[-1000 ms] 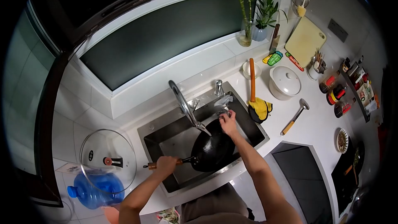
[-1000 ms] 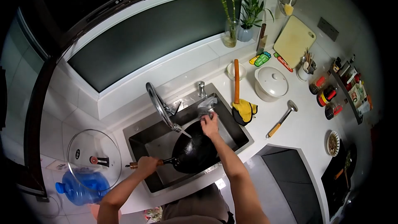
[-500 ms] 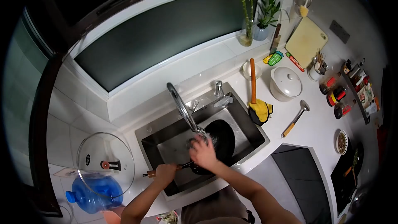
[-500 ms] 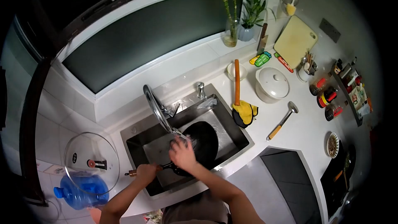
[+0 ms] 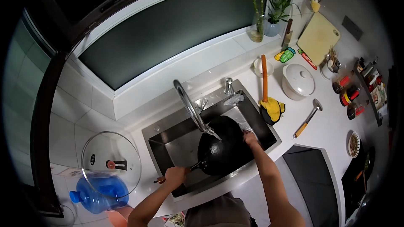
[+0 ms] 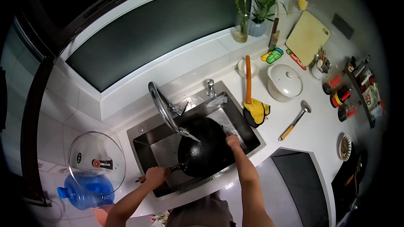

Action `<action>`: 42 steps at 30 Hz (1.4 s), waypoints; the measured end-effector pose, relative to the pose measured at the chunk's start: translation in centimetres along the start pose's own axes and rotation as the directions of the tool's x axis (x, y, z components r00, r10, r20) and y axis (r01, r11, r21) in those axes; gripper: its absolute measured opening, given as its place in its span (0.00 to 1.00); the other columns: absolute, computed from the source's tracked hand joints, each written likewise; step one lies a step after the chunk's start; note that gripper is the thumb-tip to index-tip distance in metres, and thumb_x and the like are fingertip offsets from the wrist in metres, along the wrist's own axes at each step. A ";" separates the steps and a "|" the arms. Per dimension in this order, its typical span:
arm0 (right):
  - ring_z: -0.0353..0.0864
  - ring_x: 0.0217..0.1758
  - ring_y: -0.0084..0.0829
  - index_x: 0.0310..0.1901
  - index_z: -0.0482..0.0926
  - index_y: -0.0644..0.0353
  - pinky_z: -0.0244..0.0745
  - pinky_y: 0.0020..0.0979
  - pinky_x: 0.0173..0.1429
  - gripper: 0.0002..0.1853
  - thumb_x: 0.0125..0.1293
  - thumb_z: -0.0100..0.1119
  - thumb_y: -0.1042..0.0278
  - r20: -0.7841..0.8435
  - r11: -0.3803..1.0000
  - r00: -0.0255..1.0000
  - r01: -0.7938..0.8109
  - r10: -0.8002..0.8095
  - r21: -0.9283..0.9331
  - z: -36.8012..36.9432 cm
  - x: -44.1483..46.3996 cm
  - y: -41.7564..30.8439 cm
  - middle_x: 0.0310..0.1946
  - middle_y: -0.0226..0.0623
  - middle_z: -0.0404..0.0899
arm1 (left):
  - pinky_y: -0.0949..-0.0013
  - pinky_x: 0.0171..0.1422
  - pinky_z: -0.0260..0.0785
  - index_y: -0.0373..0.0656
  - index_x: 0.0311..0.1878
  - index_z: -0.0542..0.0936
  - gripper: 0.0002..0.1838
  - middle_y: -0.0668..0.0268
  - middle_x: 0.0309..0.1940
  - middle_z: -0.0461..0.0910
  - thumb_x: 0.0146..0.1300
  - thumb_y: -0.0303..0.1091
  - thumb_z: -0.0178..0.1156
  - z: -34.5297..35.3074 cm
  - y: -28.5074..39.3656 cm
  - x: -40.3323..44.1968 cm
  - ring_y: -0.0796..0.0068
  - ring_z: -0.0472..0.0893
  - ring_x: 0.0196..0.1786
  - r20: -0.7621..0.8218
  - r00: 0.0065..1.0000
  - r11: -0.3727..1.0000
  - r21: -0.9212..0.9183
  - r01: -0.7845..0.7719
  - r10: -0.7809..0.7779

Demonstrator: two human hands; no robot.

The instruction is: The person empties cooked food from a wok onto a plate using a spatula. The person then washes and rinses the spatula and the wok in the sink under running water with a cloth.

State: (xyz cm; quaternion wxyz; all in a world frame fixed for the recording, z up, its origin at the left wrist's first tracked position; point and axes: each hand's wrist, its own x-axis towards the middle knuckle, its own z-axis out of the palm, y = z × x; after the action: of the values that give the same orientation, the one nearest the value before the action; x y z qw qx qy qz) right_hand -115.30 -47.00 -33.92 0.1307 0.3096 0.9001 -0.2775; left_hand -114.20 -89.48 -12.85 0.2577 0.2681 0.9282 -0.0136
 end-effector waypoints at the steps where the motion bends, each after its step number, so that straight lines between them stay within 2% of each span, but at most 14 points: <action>1: 0.76 0.55 0.48 0.54 0.78 0.52 0.71 0.42 0.58 0.19 0.65 0.47 0.56 -0.109 0.986 0.983 -0.137 0.147 0.095 -3.9 -4.3 -3.5 0.50 0.46 0.78 | 0.55 0.32 0.74 0.44 0.33 0.82 0.08 0.56 0.25 0.81 0.53 0.37 0.60 -1.0 0.7 0.2 0.56 0.82 0.28 -0.009 1.000 1.000 0.002 -0.012 0.012; 4: 0.77 0.52 0.47 0.53 0.78 0.54 0.71 0.40 0.57 0.18 0.64 0.56 0.58 -0.276 0.950 0.950 0.214 -0.148 0.228 -9.2 -9.1 -7.9 0.49 0.49 0.78 | 0.54 0.34 0.74 0.42 0.30 0.82 0.06 0.55 0.24 0.81 0.54 0.33 0.58 -4.2 2.4 1.2 0.54 0.82 0.29 -0.179 0.981 0.992 -0.085 -0.091 0.074; 7: 0.73 0.56 0.41 0.58 0.74 0.57 0.65 0.36 0.63 0.21 0.64 0.57 0.63 -0.307 0.670 0.730 0.683 -0.610 0.292 -16.2 -14.9 -15.1 0.51 0.44 0.77 | 0.53 0.38 0.74 0.42 0.31 0.82 0.05 0.55 0.28 0.82 0.53 0.31 0.58 -5.4 2.6 3.4 0.54 0.82 0.33 -0.147 0.983 0.990 -0.071 -0.125 0.114; 12: 0.76 0.51 0.38 0.57 0.74 0.62 0.68 0.34 0.59 0.21 0.63 0.60 0.66 -0.278 0.408 0.448 0.893 -0.850 0.193 -21.1 -21.2 -24.7 0.48 0.43 0.79 | 0.56 0.41 0.74 0.42 0.36 0.82 0.07 0.56 0.34 0.82 0.52 0.29 0.59 -7.8 3.4 6.0 0.58 0.83 0.39 -0.231 0.948 0.975 0.025 -0.220 0.220; 15: 0.80 0.34 0.35 0.49 0.79 0.63 0.75 0.29 0.40 0.18 0.56 0.66 0.72 -0.265 0.420 0.507 0.848 -0.820 0.325 -18.9 -20.1 -26.9 0.38 0.43 0.81 | 0.58 0.40 0.75 0.44 0.37 0.82 0.08 0.60 0.34 0.83 0.53 0.29 0.58 -8.1 3.6 6.3 0.61 0.83 0.39 -0.218 0.935 0.958 0.138 -0.253 0.278; 18: 0.76 0.29 0.29 0.40 0.79 0.65 0.72 0.29 0.36 0.15 0.53 0.69 0.69 -0.147 0.456 0.487 0.867 -0.861 0.203 -16.6 -20.1 -29.0 0.28 0.39 0.75 | 0.58 0.38 0.74 0.41 0.39 0.81 0.11 0.57 0.31 0.83 0.52 0.32 0.59 -9.5 3.7 6.5 0.58 0.83 0.36 -0.259 0.919 0.945 0.221 -0.242 0.296; 20: 0.68 0.25 0.24 0.29 0.73 0.68 0.68 0.28 0.32 0.15 0.53 0.70 0.66 -0.166 0.463 0.565 0.784 -0.808 0.414 -15.1 -21.0 -30.8 0.23 0.35 0.69 | 0.60 0.40 0.74 0.41 0.39 0.81 0.11 0.56 0.35 0.83 0.55 0.31 0.54 -8.3 3.5 8.7 0.60 0.83 0.40 -0.235 0.932 0.955 0.179 -0.236 0.275; 22: 0.67 0.25 0.24 0.27 0.72 0.67 0.67 0.28 0.32 0.17 0.53 0.71 0.66 -0.148 0.458 0.540 0.806 -0.828 0.375 -13.6 -20.5 -32.2 0.22 0.34 0.68 | 0.52 0.59 0.66 0.41 0.45 0.83 0.15 0.57 0.41 0.82 0.58 0.33 0.53 -5.6 3.7 10.8 0.60 0.80 0.51 -0.661 0.559 0.807 0.590 -0.026 0.501; 24: 0.66 0.24 0.24 0.27 0.72 0.66 0.67 0.27 0.31 0.16 0.53 0.71 0.65 -0.146 0.468 0.554 0.794 -0.820 0.388 -12.9 -20.9 -32.9 0.21 0.34 0.68 | 0.49 0.68 0.56 0.39 0.51 0.81 0.19 0.53 0.51 0.78 0.60 0.36 0.51 -4.2 3.7 11.4 0.56 0.73 0.60 -0.631 0.685 0.907 0.408 -0.107 0.365; 25: 0.66 0.24 0.23 0.27 0.72 0.66 0.67 0.28 0.31 0.16 0.53 0.70 0.66 -0.129 0.487 0.577 0.772 -0.807 0.408 -12.9 -21.1 -32.9 0.21 0.33 0.68 | 0.48 0.68 0.55 0.39 0.53 0.80 0.19 0.52 0.55 0.76 0.60 0.35 0.51 -4.6 3.5 10.4 0.56 0.72 0.62 -0.296 0.888 0.881 0.425 -0.209 0.353; 26: 0.65 0.24 0.23 0.27 0.72 0.66 0.66 0.28 0.30 0.16 0.54 0.70 0.66 -0.113 0.505 0.599 0.750 -0.793 0.426 -13.0 -21.2 -32.9 0.21 0.33 0.68 | 0.47 0.69 0.54 0.40 0.55 0.78 0.20 0.53 0.58 0.74 0.61 0.35 0.50 -3.7 2.9 10.3 0.56 0.70 0.64 -0.217 0.915 0.861 0.464 -0.208 0.339; 30: 0.66 0.25 0.22 0.28 0.73 0.67 0.67 0.26 0.31 0.15 0.54 0.70 0.66 -0.115 0.489 0.588 0.752 -0.801 0.442 -12.5 -20.6 -32.8 0.21 0.31 0.67 | 0.57 0.62 0.63 0.43 0.47 0.82 0.17 0.59 0.54 0.77 0.56 0.38 0.59 -5.4 1.9 8.8 0.61 0.73 0.60 -0.273 0.916 0.921 0.337 -0.195 0.294; 37: 0.71 0.26 0.35 0.32 0.74 0.68 0.69 0.32 0.33 0.15 0.53 0.69 0.66 -0.223 0.440 0.557 0.797 -0.800 0.415 -11.1 -21.4 -34.0 0.24 0.39 0.69 | 0.53 0.69 0.55 0.44 0.57 0.76 0.21 0.57 0.60 0.72 0.62 0.38 0.52 -8.6 3.7 7.4 0.58 0.64 0.68 -0.228 0.961 0.981 0.148 -0.126 0.158; 42: 0.76 0.35 0.36 0.39 0.76 0.66 0.72 0.31 0.40 0.13 0.55 0.67 0.69 -0.137 0.404 0.458 0.864 -0.878 0.300 -15.9 -21.4 -30.1 0.32 0.40 0.73 | 0.56 0.50 0.73 0.43 0.46 0.81 0.15 0.55 0.45 0.81 0.57 0.37 0.59 -4.2 -0.1 8.3 0.57 0.81 0.49 0.098 0.987 0.991 0.026 -0.134 0.131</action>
State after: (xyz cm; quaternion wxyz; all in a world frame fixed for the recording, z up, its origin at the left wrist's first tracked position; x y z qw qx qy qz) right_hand -118.71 -67.81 0.28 -0.0671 -0.1931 0.8660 -0.4563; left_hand -122.23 -84.82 -13.26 0.2979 0.3323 0.8946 -0.0245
